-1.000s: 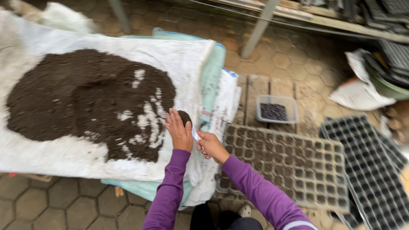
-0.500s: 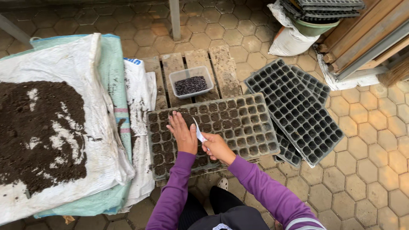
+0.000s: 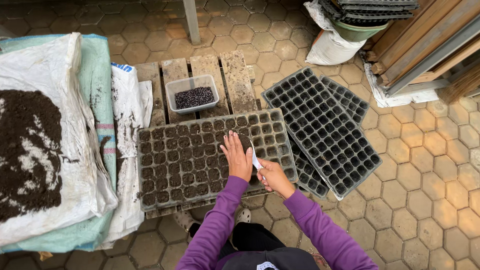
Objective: The person scoops soil from a large sack and fills the cells of a seedling tray using a white plastic scoop. They repeatedly transfer soil into each compartment, leveling the surface with their hand as they progress across the tray.
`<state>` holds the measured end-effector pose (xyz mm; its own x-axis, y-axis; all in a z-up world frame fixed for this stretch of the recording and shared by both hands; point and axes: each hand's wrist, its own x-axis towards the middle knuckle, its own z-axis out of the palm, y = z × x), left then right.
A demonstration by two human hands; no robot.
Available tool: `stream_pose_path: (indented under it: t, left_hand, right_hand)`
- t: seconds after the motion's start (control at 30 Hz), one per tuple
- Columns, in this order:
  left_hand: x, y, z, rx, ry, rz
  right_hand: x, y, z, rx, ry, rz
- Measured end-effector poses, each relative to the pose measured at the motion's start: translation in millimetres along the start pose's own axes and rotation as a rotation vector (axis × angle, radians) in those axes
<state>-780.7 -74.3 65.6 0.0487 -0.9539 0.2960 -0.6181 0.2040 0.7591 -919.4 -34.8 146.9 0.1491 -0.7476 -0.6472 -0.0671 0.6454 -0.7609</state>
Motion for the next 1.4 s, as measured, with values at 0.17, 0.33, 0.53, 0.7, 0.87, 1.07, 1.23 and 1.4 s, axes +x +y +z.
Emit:
stream_pose_path:
  t: [0.17, 0.33, 0.53, 0.7, 0.87, 1.07, 1.23, 1.4]
  left_hand:
    - [-17.7, 17.3, 13.3, 0.011, -0.006, -0.03]
    - [-45.6, 16.8, 5.8, -0.051, -0.05, -0.042]
    - [-79.9, -23.7, -21.5, 0.0, -0.082, -0.122]
    - [-85.6, -37.9, -33.8, 0.018, -0.116, -0.122]
    - [-73.8, -45.5, -38.4, 0.064, -0.17, -0.117]
    - [-63.7, -43.0, -27.8, 0.146, -0.204, -0.135]
    - [-69.6, -37.1, -3.0, 0.133, -0.129, -0.153]
    - [-74.5, -23.7, 17.0, 0.212, -0.091, -0.197]
  right_hand:
    - [-6.3, 11.3, -24.7, -0.025, -0.029, 0.034]
    - [-2.3, 27.9, -46.7, -0.027, -0.1, 0.06]
    - [16.0, 30.8, -72.0, -0.088, -0.144, 0.114]
    - [25.5, 19.4, -88.4, -0.184, -0.16, 0.102]
    - [37.9, 9.4, -91.5, -0.348, -0.107, 0.08]
    - [71.7, 9.8, -103.5, -0.446, -0.142, 0.041]
    - [104.1, 12.9, -117.2, -0.666, -0.272, -0.246]
    - [111.6, -8.5, -117.3, -0.8, -0.296, -0.281]
